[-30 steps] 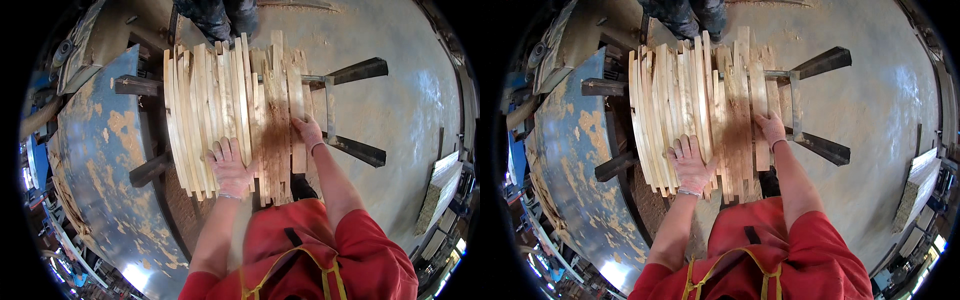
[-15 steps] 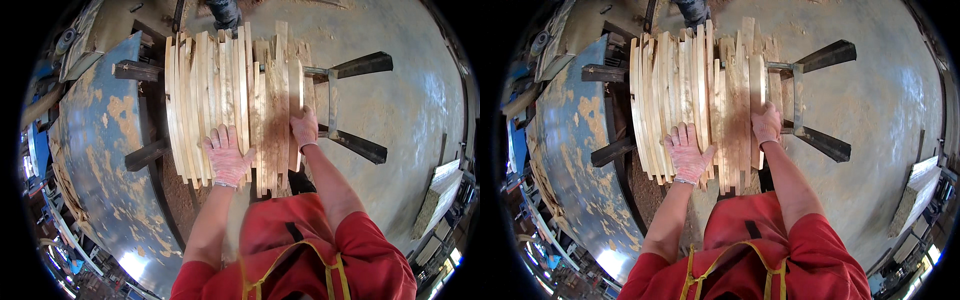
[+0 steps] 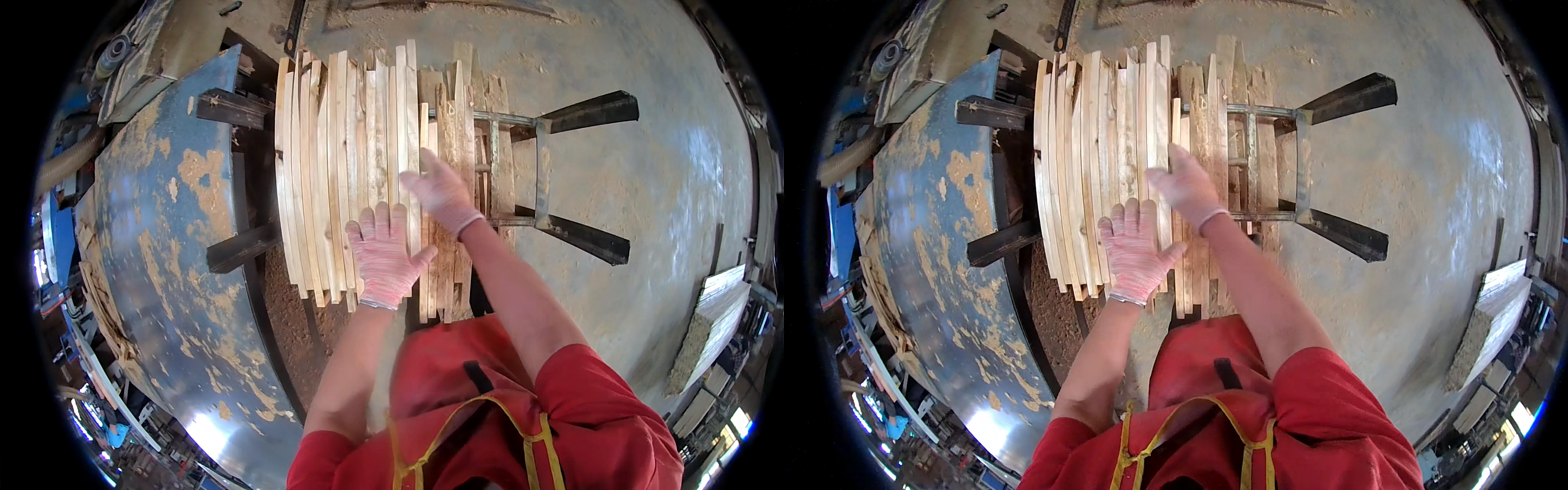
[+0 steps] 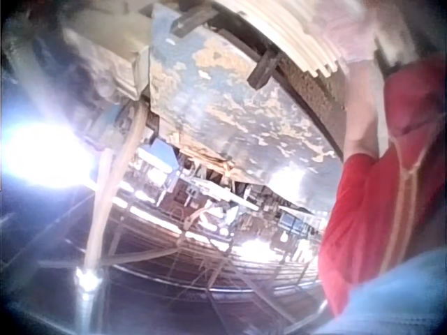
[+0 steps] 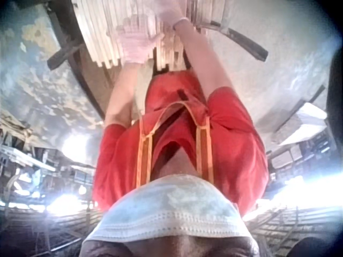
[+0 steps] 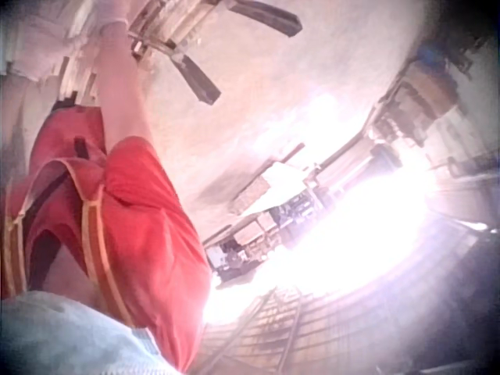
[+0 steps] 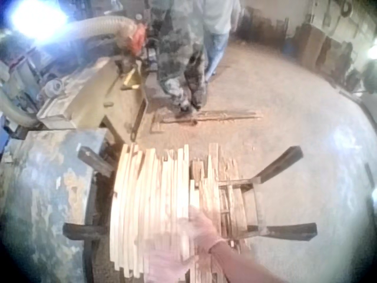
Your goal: The person gathers and stacks light-colored wooden planks on a metal workbench in a workshop. They repeatedly pick up planks from the floor and a pile, align them, and place them into a neat stack. The person also moves a stack of planks to a different location on the bench.
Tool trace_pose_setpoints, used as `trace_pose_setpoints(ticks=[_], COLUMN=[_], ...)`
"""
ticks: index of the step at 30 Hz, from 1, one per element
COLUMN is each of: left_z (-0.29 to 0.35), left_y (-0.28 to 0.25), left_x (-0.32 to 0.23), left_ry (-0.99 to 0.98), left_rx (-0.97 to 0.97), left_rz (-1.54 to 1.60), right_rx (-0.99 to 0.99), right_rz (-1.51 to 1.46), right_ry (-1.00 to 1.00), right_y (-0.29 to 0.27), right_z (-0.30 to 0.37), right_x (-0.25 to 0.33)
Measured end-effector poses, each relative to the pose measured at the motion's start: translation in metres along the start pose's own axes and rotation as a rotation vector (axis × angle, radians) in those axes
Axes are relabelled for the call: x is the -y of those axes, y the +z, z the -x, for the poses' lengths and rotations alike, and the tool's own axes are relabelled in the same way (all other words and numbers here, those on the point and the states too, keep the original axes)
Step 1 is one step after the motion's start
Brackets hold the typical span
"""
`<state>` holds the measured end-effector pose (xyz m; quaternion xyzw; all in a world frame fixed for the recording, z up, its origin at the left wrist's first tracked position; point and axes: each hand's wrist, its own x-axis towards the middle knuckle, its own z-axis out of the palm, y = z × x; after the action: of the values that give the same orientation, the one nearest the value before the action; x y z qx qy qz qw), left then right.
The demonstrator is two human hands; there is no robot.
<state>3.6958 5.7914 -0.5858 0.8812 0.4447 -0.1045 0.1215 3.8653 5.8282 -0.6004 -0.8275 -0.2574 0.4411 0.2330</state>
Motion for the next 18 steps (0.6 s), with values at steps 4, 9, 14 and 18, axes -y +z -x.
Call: trace_pose_setpoints(ticks=[4,9,14,18], left_z=[0.004,-0.003,-0.001,0.000], left_y=[0.016,0.018,0.014,0.013], left_x=[0.002,0.004,0.003,0.000], left_ry=[0.079,0.092,0.083,0.070], left_rx=[-0.117,-0.157,-0.100,-0.086], left_rz=[-0.031,0.005,-0.002,-0.015], right_rx=[-0.106,-0.438,-0.378,0.091], right_rz=[-0.248,-0.074,-0.351,-0.956], right_ry=[0.050,0.062,0.173,0.128], right_y=[-0.034,-0.023,-0.026,-0.054], right_z=[0.002,0.017,0.006,-0.023], right_x=[-0.090,-0.096,-0.115,-0.150])
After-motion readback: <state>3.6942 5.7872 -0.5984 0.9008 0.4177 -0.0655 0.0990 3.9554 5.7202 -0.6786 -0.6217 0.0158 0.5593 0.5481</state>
